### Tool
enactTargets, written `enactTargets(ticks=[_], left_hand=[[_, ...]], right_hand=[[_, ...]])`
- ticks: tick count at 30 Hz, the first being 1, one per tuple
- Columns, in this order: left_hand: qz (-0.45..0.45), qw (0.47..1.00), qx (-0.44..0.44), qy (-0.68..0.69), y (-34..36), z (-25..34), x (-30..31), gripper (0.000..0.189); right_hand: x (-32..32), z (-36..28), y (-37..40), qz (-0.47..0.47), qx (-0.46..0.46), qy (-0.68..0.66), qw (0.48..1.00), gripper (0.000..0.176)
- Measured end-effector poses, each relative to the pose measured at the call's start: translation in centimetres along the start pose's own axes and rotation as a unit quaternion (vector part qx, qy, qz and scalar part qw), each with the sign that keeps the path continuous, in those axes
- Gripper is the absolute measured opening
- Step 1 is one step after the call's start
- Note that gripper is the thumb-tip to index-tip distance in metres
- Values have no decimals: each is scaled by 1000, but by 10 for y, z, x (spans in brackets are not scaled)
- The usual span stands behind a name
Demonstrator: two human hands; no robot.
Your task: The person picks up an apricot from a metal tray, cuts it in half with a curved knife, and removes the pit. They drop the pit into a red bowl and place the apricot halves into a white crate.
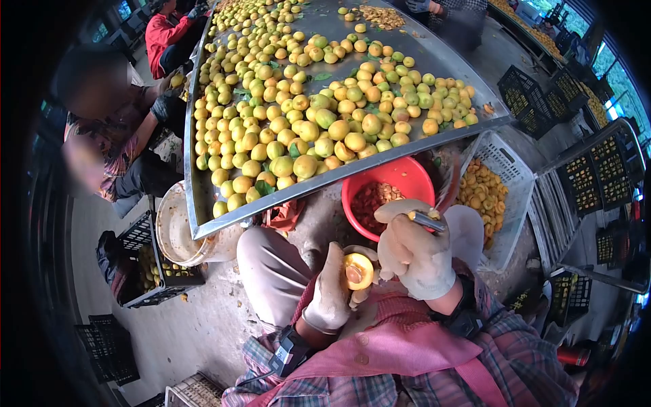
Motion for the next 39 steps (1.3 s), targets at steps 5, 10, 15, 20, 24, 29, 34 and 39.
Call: enactTargets(ticks=[5,10,15,20,24,29,34,39], left_hand=[[133,988,-72,-11,-4,14,35,62],[119,979,-163,-5,-6,29,25,61],[131,917,-257,-274,2,51,21,54],[126,875,-308,-351,4,49,12,43],[141,901,-268,-311,-3,49,17,44],[96,979,-163,-79,-18,34,14,44],[28,943,-207,-258,-19,49,-17,57],[-40,969,-172,-174,-23,43,-25,59]], right_hand=[[13,48,-4,-19,-27,159,987,17],[10,76,-4,-69,64,353,931,26],[16,64,-5,-17,136,403,905,32],[51,85,-9,57,108,423,898,30],[81,60,-13,194,-89,219,952,33],[80,49,-16,123,-128,171,969,41],[73,90,-7,25,-203,127,971,43],[123,50,-4,131,-174,61,974,28]])
Point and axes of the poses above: each hand's wrist, its own y-axis away from the middle knuckle, its own x-axis out of the back of the hand, z = x × y, the point moved 10 cm from there along -y, towards the middle knuckle, and after that the axes turned 4 degrees about -y, right-handed, at the moved point
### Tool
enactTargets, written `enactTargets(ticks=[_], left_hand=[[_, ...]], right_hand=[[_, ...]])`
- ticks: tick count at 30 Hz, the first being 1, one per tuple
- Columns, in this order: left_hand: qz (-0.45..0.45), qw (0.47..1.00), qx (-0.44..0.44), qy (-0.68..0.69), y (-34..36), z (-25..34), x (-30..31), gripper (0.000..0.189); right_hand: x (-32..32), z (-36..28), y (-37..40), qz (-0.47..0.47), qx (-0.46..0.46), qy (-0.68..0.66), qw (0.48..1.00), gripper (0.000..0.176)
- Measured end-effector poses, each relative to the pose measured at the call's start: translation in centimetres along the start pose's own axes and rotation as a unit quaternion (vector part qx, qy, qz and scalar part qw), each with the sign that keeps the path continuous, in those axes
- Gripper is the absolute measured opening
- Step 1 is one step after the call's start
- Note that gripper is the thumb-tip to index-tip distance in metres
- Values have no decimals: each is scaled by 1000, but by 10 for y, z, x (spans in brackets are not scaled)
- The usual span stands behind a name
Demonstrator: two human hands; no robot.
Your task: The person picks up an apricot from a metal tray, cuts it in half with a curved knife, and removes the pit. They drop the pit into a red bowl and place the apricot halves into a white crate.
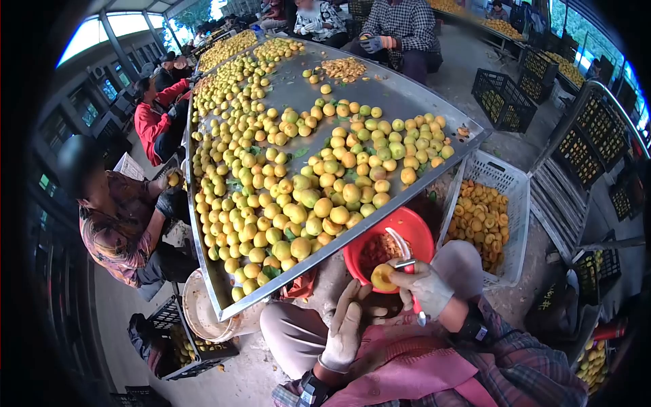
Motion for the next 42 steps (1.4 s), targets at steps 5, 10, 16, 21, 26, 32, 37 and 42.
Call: enactTargets(ticks=[5,10,16,21,26,32,37,42], left_hand=[[14,997,62,32,0,-28,12,49],[89,962,132,222,1,-69,42,38],[144,921,178,315,9,-92,61,31],[171,907,169,346,18,-82,75,27],[185,909,155,341,16,-63,91,26],[137,929,142,314,-1,-54,87,26],[136,912,167,349,-22,-67,94,29],[155,868,216,420,-45,-95,103,28]], right_hand=[[127,-44,26,271,98,-134,948,23],[207,-25,33,323,151,-328,875,11],[203,-2,10,223,126,-393,883,11],[171,4,0,112,55,-554,823,12],[144,15,1,27,17,-554,832,14],[94,19,4,-23,-61,-506,860,21],[55,22,3,-47,-123,-486,864,18],[38,7,-10,-48,-109,-418,901,17]])
Point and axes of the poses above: each hand's wrist, its own y-axis away from the middle knuckle, its own x-axis out of the back of the hand, z = x × y, the point moved 10 cm from there along -y, towards the middle knuckle, and after that the axes turned 4 degrees about -y, right-handed, at the moved point
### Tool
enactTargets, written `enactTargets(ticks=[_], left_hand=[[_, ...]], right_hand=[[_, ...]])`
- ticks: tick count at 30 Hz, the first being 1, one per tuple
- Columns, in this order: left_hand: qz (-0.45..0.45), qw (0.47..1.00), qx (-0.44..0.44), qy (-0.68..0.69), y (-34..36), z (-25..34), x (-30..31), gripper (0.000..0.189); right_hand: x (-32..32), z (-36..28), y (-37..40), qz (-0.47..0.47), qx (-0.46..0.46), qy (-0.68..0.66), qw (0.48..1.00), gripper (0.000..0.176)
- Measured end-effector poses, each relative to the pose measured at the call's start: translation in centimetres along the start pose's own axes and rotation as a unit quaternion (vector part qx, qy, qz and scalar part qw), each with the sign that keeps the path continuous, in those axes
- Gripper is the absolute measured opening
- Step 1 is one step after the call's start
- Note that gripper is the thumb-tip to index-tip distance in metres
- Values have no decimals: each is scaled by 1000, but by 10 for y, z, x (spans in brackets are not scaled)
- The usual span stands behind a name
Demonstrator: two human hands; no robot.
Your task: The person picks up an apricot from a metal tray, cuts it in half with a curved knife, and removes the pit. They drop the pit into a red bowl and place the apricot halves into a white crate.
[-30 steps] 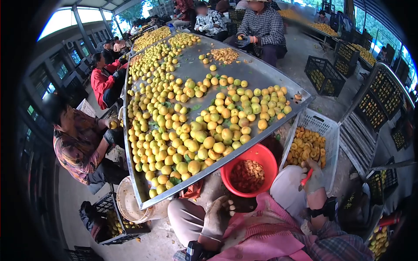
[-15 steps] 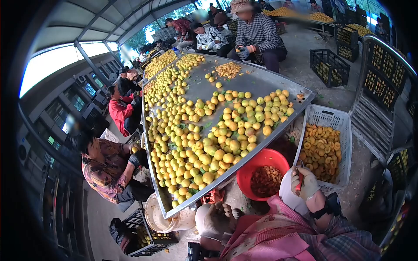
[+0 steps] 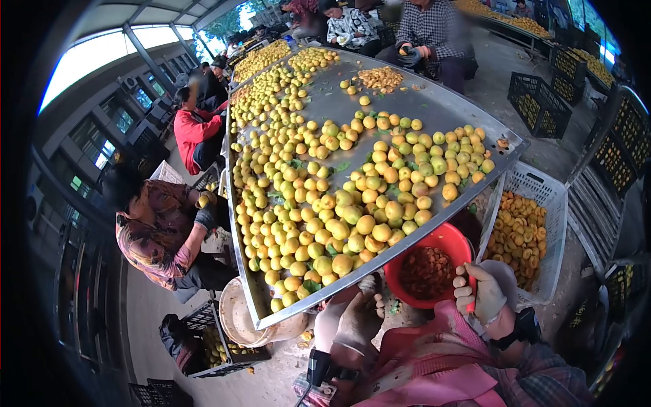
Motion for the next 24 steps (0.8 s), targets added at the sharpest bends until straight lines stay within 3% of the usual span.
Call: enactTargets(ticks=[4,6,8,9,10,12,13,14,16,18,22,24], left_hand=[[-35,999,28,21,-23,-8,-6,19],[-35,997,41,49,-36,-16,4,23],[-91,979,-24,-179,-56,-14,21,25],[-46,997,59,-20,-48,-25,14,27],[-54,996,67,-17,-50,-28,13,27],[-3,994,3,-112,-54,-20,19,29],[4,989,-33,-144,-46,-14,12,29],[35,939,-144,-310,-28,8,-8,30],[82,962,-91,-244,-25,6,-11,28],[57,972,-78,-212,-27,5,-16,27],[43,969,-61,-234,-25,9,-29,36],[76,976,-86,-186,-15,20,-38,22]], right_hand=[[-21,4,-18,3,-21,26,999,14],[-36,8,-28,6,-24,158,987,15],[-54,5,-42,0,-7,210,978,18],[-73,-4,-46,-6,52,295,954,19],[-90,-16,-48,-12,112,379,919,21],[-92,-33,-73,7,118,396,910,23],[-98,-43,-84,34,132,429,893,24],[-105,-54,-95,61,146,461,873,26],[-128,-73,-117,64,177,515,836,29],[-149,-96,-145,84,219,598,766,28],[-183,-131,-210,134,257,644,708,26],[-195,-158,-256,174,283,735,592,37]])
Point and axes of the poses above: each hand's wrist, its own y-axis away from the middle knuckle, its own x-axis out of the back of the hand, z = x × y, the point moved 10 cm from there along -y, towards the middle knuckle, and after that the axes turned 4 degrees about -y, right-handed, at the moved point
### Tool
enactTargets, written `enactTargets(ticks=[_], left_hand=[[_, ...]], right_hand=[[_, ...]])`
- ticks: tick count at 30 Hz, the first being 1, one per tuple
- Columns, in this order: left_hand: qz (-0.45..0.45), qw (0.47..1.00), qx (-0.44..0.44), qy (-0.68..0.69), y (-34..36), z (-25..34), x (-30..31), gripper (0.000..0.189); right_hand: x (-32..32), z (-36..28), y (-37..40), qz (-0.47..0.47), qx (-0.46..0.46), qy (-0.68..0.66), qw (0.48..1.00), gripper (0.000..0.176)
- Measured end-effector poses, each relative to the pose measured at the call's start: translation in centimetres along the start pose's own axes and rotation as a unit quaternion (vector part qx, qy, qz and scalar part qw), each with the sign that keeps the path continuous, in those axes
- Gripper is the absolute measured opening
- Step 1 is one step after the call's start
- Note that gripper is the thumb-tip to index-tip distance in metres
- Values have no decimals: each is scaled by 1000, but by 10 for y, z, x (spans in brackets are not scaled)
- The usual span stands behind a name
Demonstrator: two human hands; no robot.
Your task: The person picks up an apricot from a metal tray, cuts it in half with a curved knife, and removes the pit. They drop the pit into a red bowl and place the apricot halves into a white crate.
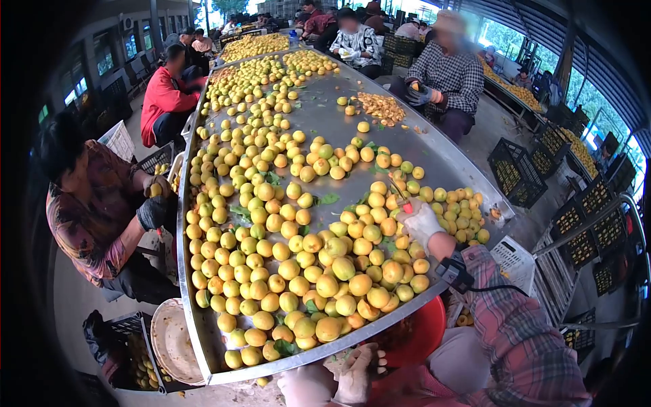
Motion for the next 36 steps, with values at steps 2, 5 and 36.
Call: enactTargets(ticks=[2,5,36], left_hand=[[8,1000,3,-2,-2,2,1,25],[13,999,-20,-48,-3,9,2,27],[-117,990,-36,-68,21,26,-27,33]], right_hand=[[-24,22,-91,91,279,394,871,40],[-19,-31,-100,90,174,322,926,42],[-28,-4,-92,-15,115,114,987,37]])
Point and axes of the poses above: each hand's wrist, its own y-axis away from the middle knuckle, its own x-axis out of the back of the hand, z = x × y, the point moved 10 cm from there along -y, towards the middle knuckle, and after that the axes turned 4 degrees about -y, right-handed, at the moved point
